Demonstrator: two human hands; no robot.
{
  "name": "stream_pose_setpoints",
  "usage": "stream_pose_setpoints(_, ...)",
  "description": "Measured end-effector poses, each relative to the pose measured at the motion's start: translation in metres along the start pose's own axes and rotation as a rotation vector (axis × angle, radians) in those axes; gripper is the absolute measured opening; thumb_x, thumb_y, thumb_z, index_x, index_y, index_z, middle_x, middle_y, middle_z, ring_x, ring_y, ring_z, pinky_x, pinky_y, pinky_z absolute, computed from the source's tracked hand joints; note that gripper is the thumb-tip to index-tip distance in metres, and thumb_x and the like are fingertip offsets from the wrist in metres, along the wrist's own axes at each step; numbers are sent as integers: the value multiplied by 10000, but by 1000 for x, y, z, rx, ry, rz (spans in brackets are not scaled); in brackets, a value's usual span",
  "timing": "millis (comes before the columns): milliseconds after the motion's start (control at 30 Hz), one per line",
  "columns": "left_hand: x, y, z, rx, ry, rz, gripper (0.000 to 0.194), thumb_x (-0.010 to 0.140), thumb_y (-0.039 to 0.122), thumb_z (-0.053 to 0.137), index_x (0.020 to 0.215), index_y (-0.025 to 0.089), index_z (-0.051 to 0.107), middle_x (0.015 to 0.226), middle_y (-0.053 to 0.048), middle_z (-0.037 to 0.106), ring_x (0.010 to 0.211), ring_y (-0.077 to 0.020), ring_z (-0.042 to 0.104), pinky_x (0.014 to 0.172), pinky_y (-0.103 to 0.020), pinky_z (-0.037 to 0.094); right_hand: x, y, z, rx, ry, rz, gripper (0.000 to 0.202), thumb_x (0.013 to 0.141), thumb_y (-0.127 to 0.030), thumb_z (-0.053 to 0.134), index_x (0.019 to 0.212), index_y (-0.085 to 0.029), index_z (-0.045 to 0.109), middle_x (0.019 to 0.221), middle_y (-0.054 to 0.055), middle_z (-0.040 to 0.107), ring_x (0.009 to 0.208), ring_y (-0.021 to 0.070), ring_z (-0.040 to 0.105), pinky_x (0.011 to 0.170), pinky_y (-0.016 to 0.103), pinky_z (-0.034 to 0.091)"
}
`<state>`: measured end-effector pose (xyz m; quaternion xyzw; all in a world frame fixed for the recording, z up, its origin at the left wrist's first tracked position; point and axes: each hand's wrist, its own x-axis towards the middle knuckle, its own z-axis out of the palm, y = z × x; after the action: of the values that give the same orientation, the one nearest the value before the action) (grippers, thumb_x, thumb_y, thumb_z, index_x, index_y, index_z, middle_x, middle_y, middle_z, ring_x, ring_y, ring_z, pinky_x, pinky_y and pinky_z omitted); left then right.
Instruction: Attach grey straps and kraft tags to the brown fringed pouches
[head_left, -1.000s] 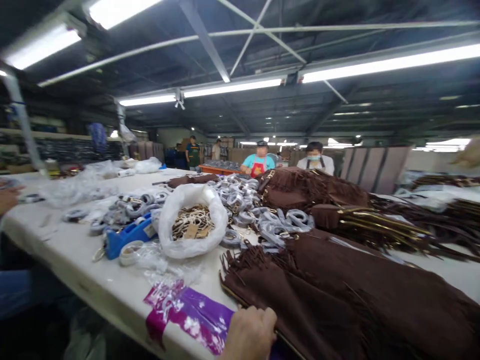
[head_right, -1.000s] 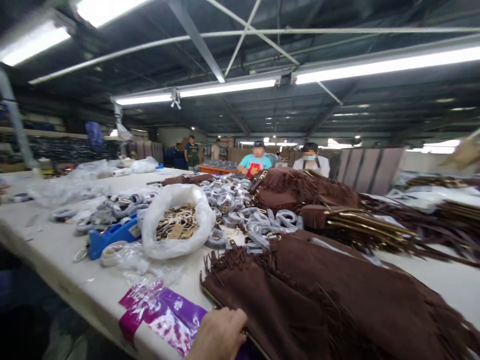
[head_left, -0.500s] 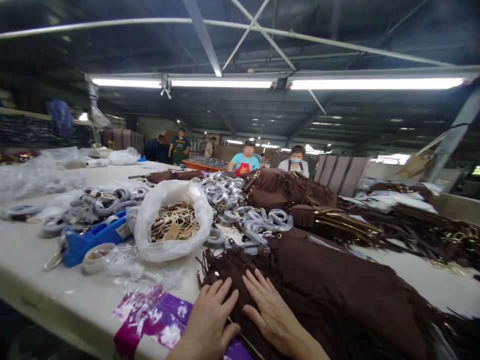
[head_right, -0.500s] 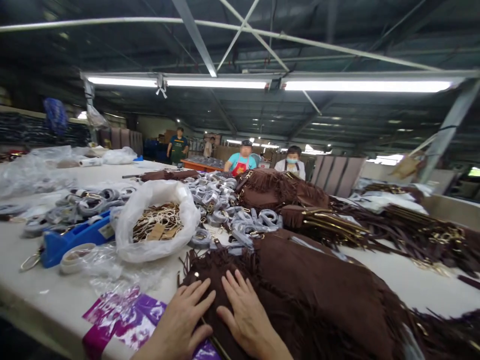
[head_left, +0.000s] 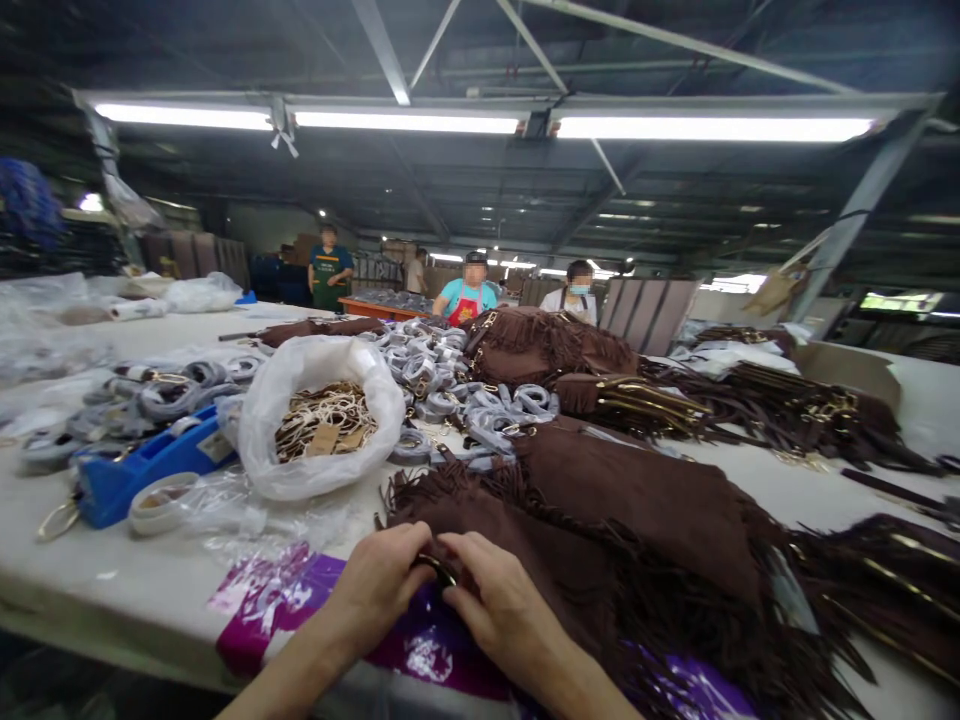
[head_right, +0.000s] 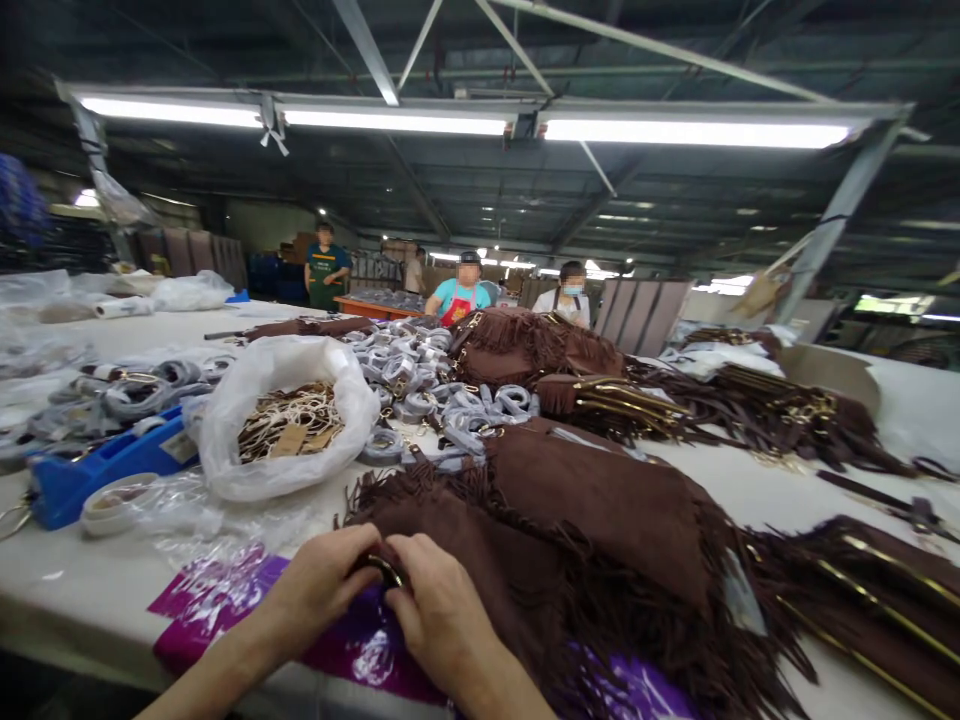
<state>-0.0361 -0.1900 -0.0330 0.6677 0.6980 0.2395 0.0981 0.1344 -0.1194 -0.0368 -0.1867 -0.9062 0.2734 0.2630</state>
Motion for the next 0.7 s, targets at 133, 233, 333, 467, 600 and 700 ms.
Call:
stream_pose_setpoints(133, 2, -3, -8, -472, 36, -2, 107, 796, 292, 569, 757, 191, 567, 697, 21, 601, 701, -171, 574, 650, -256, 456, 10, -7, 20, 175, 148, -4, 489, 767, -32, 540, 1217, -208, 618, 1148, 58, 701, 1056, 213, 640, 947, 298, 482)
stream_pose_setpoints(233, 5, -22, -6, -699, 10, -13, 260, 871, 433, 501, 863, 191, 598, 712, 4, 626, 665, -185, 599, 613, -273, 484, 14, -4, 22, 144, 271, 12, 340, 805, -62, 561, 1090, -196, 688, 1056, 64, 730, 977, 211, 665, 895, 292, 499)
stream_pose_setpoints(333, 5, -32, 2, -545, 124, 99, 277, 916, 370, 441, 1049, 197, 611, 950, -57, 683, 827, -218, 646, 740, -319, 521, 12, 1, 16, 194, 279, 47, 246, 821, -83, 583, 987, -204, 719, 903, 23, 741, 839, 181, 680, 799, 261, 518)
stream_pose_setpoints(467, 12, -18, 10, 146, 340, 342, 263, 907, 209, 472, 1113, 212, 635, 1137, -87, 650, 965, -243, 598, 814, -342, 478, 16, 10, -5, 277, 205, 73, 141, 881, -161, 589, 914, -203, 719, 706, -41, 690, 617, 127, 624, 615, 202, 484)
stream_pose_setpoints(600, 34, -1, -2, 534, 319, 452, 173, 939, 198, 511, 864, 207, 667, 855, -46, 659, 782, -224, 541, 690, -320, 420, 22, 15, -39, 233, 149, 12, 98, 855, -146, 630, 838, -183, 719, 754, -32, 700, 720, 139, 628, 703, 214, 460)
stream_pose_setpoints(700, 51, -1, -20, 632, 322, 454, 175, 930, 198, 543, 805, 198, 665, 807, -45, 645, 768, -225, 526, 667, -317, 386, 10, 20, -70, 172, 94, -20, 103, 840, -126, 643, 818, -181, 727, 766, -19, 711, 731, 144, 637, 720, 222, 454)
